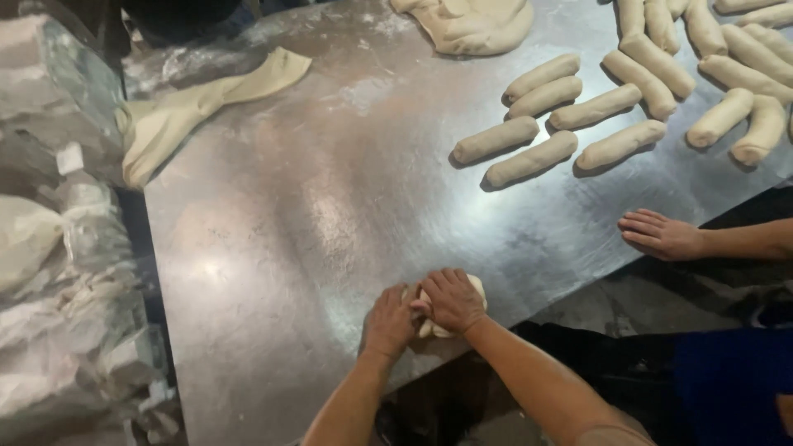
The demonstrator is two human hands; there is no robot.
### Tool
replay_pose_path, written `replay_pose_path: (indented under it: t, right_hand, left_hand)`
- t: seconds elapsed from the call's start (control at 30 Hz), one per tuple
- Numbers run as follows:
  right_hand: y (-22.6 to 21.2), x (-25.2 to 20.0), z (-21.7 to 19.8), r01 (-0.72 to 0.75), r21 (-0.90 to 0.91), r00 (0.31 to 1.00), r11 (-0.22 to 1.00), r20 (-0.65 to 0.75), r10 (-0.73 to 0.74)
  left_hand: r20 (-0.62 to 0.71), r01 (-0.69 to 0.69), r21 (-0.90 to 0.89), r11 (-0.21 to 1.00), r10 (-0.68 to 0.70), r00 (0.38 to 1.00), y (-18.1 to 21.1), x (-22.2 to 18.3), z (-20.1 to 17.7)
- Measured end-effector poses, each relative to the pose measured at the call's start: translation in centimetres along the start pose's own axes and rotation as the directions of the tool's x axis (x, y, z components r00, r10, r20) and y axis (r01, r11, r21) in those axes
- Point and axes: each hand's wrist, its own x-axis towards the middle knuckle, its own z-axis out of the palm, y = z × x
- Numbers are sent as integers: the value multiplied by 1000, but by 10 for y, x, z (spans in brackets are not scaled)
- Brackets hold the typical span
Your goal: Manually kneading and shaping dough into rolls on a metal preparation table in a bakery.
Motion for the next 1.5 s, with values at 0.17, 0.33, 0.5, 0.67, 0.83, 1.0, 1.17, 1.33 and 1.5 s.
replay_pose_path:
  t: [0.17,0.33,0.5,0.67,0.83,1.0,1.17,1.33,1.5]
  right_hand:
    - [-5,-10,-30,150,39,973,988,-185,-140]
    - [18,-19,5,-134,59,978,989,167,122]
    - [21,-10,11,-128,25,991,991,38,127]
    - [17,-8,-36,24,62,998,998,-68,-19]
    - [23,-52,-7,53,232,991,971,-135,-22]
    - [8,-38,14,-199,171,979,965,-16,204]
    - [12,0,8,-152,113,983,982,-86,162]
    - [-2,-23,-28,-6,206,984,979,-175,42]
    - [15,-44,1,-105,201,990,974,-73,122]
  left_hand:
    - [34,-58,-69,996,61,998,41,-4,-57]
    - [231,155,91,984,-172,958,39,13,1]
    - [116,38,264,964,-71,991,17,28,17]
    - [73,14,262,965,-34,997,59,17,-24]
    - [-254,-202,168,965,240,937,58,-18,15]
    - [-47,-24,248,968,37,998,49,2,24]
    - [56,52,309,950,-72,996,29,33,25]
    - [-197,-43,363,931,122,973,77,1,-24]
    - [-115,-4,199,980,27,993,75,-2,-6]
